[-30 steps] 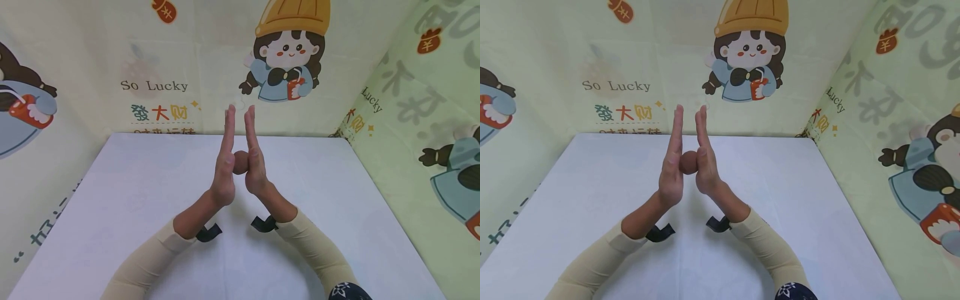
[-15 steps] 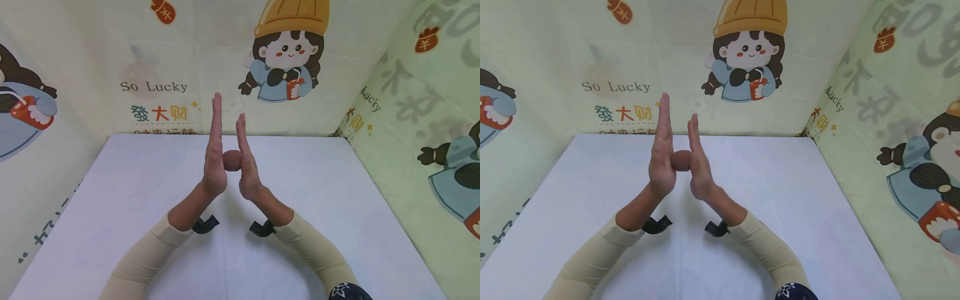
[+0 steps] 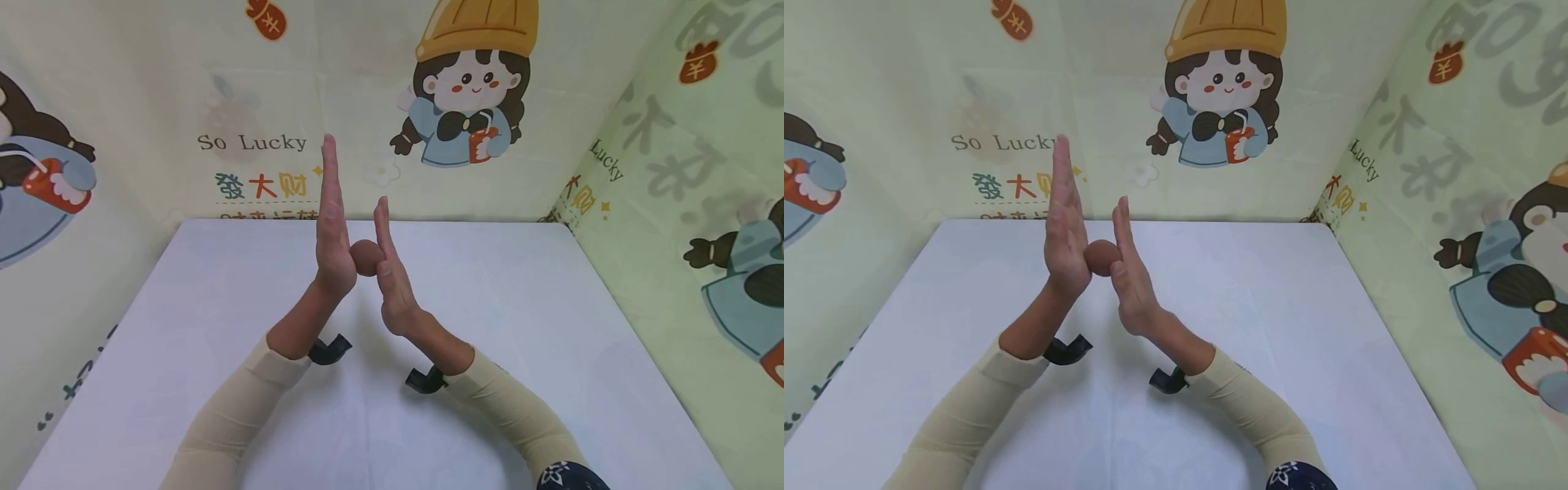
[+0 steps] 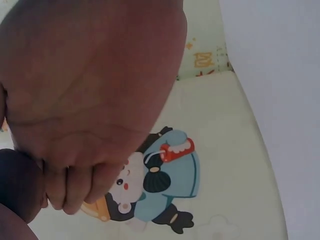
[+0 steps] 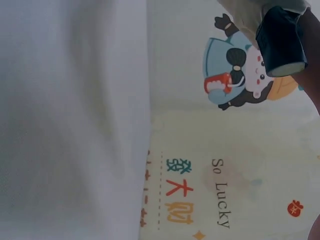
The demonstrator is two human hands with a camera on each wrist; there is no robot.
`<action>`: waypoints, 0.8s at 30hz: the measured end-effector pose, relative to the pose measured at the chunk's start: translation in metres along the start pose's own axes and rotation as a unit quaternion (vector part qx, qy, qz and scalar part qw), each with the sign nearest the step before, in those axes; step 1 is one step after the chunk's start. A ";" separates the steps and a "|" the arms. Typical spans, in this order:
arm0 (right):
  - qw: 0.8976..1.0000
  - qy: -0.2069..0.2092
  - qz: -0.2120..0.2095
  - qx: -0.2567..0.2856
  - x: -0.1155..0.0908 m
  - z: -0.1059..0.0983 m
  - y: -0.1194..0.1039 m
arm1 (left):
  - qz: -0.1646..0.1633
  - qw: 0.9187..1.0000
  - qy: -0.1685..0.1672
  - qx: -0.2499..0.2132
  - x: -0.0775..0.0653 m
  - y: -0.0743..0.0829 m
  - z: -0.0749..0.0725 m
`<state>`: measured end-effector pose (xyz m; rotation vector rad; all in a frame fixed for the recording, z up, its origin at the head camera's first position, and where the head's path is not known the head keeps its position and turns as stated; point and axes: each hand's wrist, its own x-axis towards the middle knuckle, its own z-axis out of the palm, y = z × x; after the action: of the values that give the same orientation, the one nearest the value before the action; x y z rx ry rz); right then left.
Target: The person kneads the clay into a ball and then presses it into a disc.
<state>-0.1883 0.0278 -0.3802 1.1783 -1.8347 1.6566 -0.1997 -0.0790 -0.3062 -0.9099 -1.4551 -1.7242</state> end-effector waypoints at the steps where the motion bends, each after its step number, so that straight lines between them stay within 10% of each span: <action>1: 1.000 -0.002 0.003 -0.002 0.000 0.000 0.000 | 0.003 1.000 0.003 0.003 0.001 -0.003 -0.002; 24: 1.000 -0.018 -0.016 -0.006 -0.005 0.006 -0.009 | -0.052 0.998 0.027 0.019 -0.001 -0.052 -0.027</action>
<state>-0.1770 0.0246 -0.3803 1.2342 -1.8346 1.6140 -0.2457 -0.0985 -0.3370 -0.7727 -1.5175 -1.7774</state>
